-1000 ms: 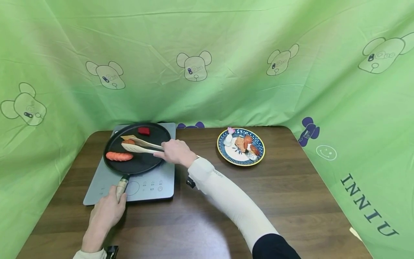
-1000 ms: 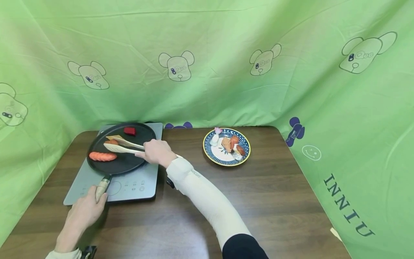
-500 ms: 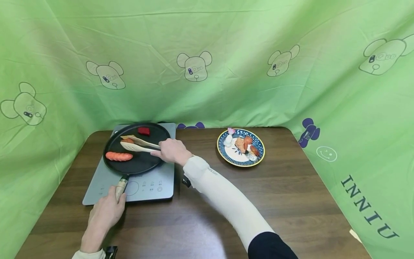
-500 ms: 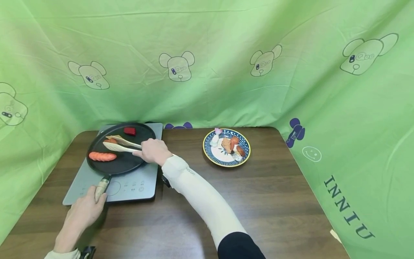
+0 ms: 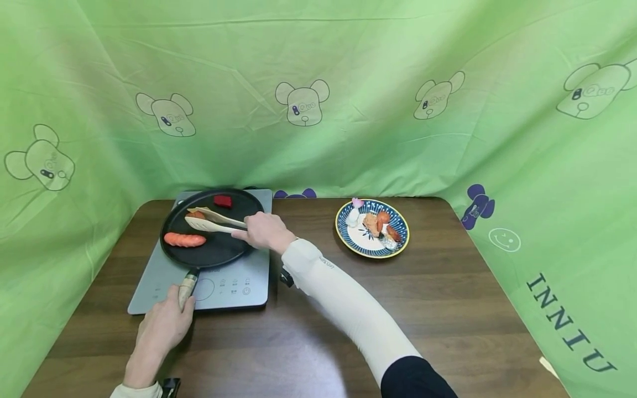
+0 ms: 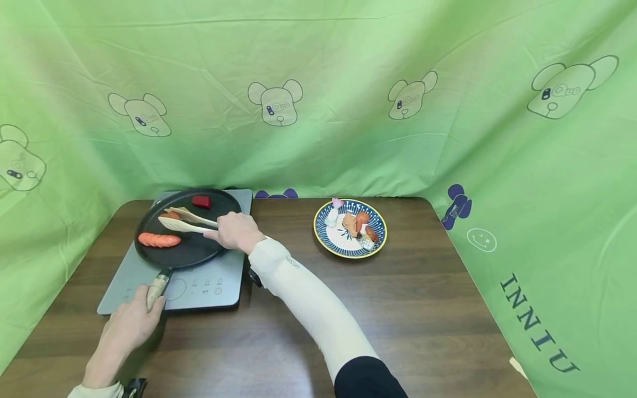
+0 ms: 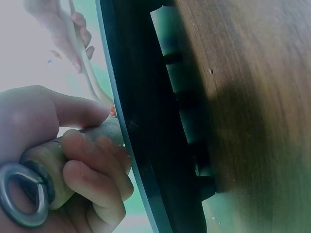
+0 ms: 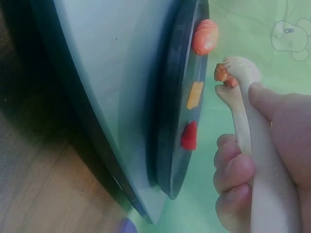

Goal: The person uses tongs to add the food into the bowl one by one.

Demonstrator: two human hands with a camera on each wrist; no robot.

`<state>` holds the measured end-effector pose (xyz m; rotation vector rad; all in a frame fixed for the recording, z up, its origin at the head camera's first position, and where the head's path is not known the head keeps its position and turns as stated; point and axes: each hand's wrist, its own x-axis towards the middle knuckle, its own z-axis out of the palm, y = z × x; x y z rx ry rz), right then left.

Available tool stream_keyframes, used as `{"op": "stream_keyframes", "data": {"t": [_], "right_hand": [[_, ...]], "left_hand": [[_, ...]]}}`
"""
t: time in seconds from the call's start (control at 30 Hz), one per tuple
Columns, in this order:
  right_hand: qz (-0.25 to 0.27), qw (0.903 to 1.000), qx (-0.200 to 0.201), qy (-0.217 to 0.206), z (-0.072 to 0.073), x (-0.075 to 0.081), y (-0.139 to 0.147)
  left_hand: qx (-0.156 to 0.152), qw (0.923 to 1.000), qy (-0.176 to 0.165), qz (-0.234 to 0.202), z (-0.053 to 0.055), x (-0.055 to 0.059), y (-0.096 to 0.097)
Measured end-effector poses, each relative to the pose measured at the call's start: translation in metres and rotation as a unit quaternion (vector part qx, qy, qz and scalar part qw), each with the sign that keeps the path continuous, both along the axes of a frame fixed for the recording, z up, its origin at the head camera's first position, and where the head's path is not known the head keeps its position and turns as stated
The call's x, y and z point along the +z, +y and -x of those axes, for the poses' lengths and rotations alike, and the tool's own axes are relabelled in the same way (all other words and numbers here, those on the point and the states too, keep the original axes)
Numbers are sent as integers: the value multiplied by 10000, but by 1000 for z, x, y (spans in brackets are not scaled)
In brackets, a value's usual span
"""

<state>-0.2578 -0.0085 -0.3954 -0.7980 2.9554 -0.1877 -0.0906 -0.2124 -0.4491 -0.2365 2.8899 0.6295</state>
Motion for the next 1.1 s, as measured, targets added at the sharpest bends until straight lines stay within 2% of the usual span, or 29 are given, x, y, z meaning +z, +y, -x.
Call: {"op": "stream_keyframes", "data": {"t": [0.33, 1.1], "right_hand": [[-47, 10000, 69, 49, 1, 1, -5], [11, 9997, -243, 62, -4, -1, -15]], "left_hand": [[-38, 10000, 40, -43, -1, 2, 0], [-17, 9999, -82, -57, -1, 4, 1]]}}
